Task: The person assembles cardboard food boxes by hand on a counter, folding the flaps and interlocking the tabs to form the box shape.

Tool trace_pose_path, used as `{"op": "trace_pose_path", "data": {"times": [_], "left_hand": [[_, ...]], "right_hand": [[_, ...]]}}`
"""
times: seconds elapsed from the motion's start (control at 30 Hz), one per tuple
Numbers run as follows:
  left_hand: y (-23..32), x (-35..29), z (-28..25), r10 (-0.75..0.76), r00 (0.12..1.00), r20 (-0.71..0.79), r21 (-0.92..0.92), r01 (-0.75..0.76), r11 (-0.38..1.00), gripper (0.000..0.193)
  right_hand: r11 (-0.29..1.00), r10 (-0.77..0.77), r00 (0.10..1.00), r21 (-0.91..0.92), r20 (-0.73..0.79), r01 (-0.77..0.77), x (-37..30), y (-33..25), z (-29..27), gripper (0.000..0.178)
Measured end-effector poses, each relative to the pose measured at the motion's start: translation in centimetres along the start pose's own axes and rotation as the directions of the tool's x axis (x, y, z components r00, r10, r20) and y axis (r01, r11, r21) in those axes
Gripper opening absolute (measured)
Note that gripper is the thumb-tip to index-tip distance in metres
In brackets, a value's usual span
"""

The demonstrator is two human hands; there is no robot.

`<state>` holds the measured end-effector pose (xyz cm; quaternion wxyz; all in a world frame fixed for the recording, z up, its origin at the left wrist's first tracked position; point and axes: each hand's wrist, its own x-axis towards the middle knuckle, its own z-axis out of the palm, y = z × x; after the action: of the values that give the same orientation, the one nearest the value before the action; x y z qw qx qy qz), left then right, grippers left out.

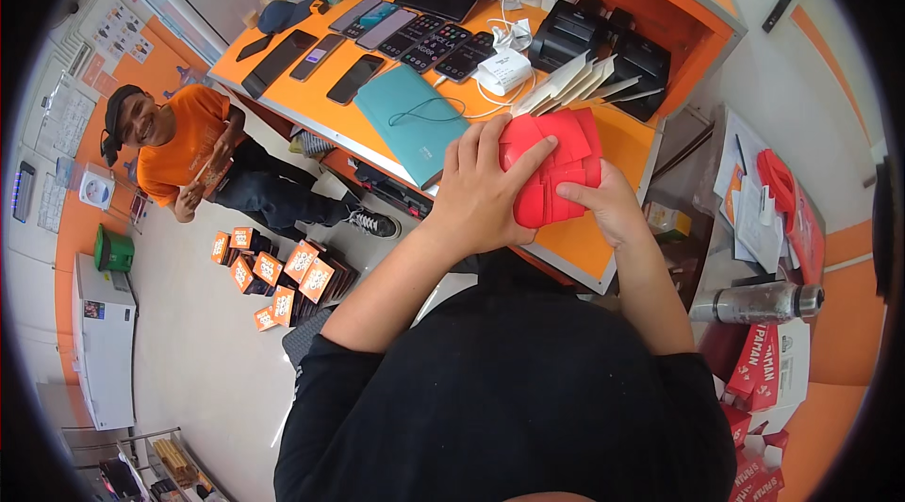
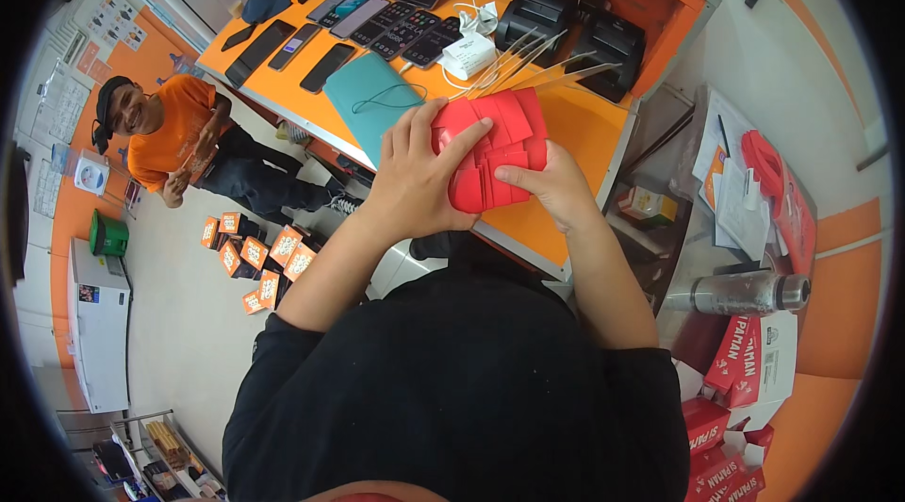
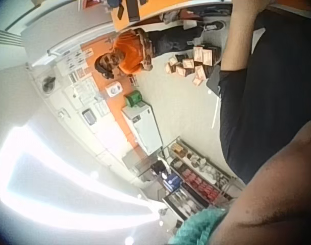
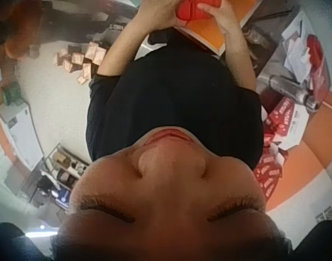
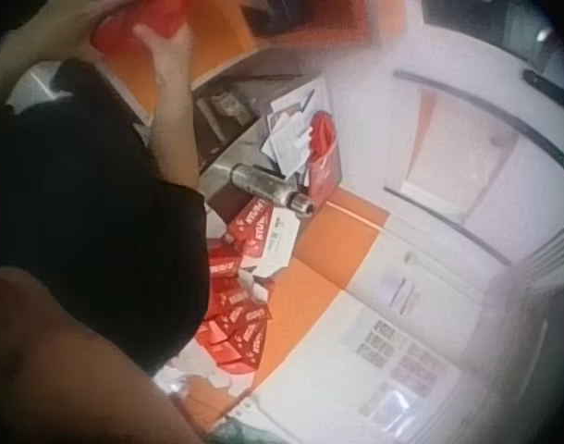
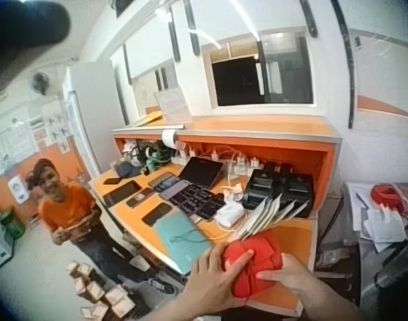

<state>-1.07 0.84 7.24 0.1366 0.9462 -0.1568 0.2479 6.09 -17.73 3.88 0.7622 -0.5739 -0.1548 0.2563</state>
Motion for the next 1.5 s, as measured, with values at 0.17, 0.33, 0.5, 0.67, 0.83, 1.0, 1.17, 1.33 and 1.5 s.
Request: {"op": "trace_pose_path", "data": {"times": [0.17, 0.33, 0.5, 0.67, 0.83, 1.0, 1.17, 1.33, 1.5], "left_hand": [[-0.3, 0.2, -0.3, 0.008, 1.000, 0.015, 0.027, -0.009, 1.000, 0.092], [-0.8, 0.5, -0.7, -0.027, 0.999, 0.044, 0.034, 0.025, 0.999, 0.091], [-1.0, 0.6, -0.2, -0.022, 1.000, 0.011, 0.014, 0.022, 1.000, 0.092], [-1.3, 0.4, -0.2, -0.060, 0.998, -0.004, 0.007, 0.060, 0.998, 0.097], [-0.9, 0.3, -0.2, -0.089, 0.996, -0.011, 0.010, 0.089, 0.996, 0.098], [0.1, 0.4, 0.5, -0.116, 0.992, -0.041, 0.035, 0.118, 0.992, 0.097], [0.4, 0.3, 0.4, -0.129, 0.990, -0.057, 0.048, 0.132, 0.990, 0.095], [0.2, -0.1, -0.2, -0.136, 0.989, -0.053, 0.049, 0.138, 0.989, 0.094], [-1.3, -0.8, -0.5, -0.196, 0.979, -0.058, 0.055, 0.199, 0.978, 0.097]], "right_hand": [[0.996, -0.030, 0.998, -0.082, -0.054, 0.026, 0.2, -0.1, 0.0, 0.040], [0.999, -0.031, 0.997, -0.032, -0.076, 0.029, 0.6, -1.3, -1.1, 0.038], [0.994, -0.027, 0.996, -0.109, -0.082, 0.018, 1.3, -1.7, -1.1, 0.048], [0.811, -0.394, 0.900, -0.532, -0.187, 0.244, 0.8, -1.6, 0.1, 0.074], [0.869, -0.314, 0.938, -0.442, -0.147, 0.221, 1.1, -0.8, -0.6, 0.081], [0.865, -0.228, 0.963, -0.484, -0.143, 0.133, 0.4, -1.7, 1.0, 0.084], [0.851, -0.207, 0.973, -0.510, -0.103, 0.127, 0.8, -2.1, 0.6, 0.082], [0.855, -0.206, 0.975, -0.499, -0.077, 0.141, 1.3, -3.1, -0.1, 0.080], [0.832, -0.313, 0.934, -0.523, -0.169, 0.185, 1.6, -5.8, -3.7, 0.075]]}}
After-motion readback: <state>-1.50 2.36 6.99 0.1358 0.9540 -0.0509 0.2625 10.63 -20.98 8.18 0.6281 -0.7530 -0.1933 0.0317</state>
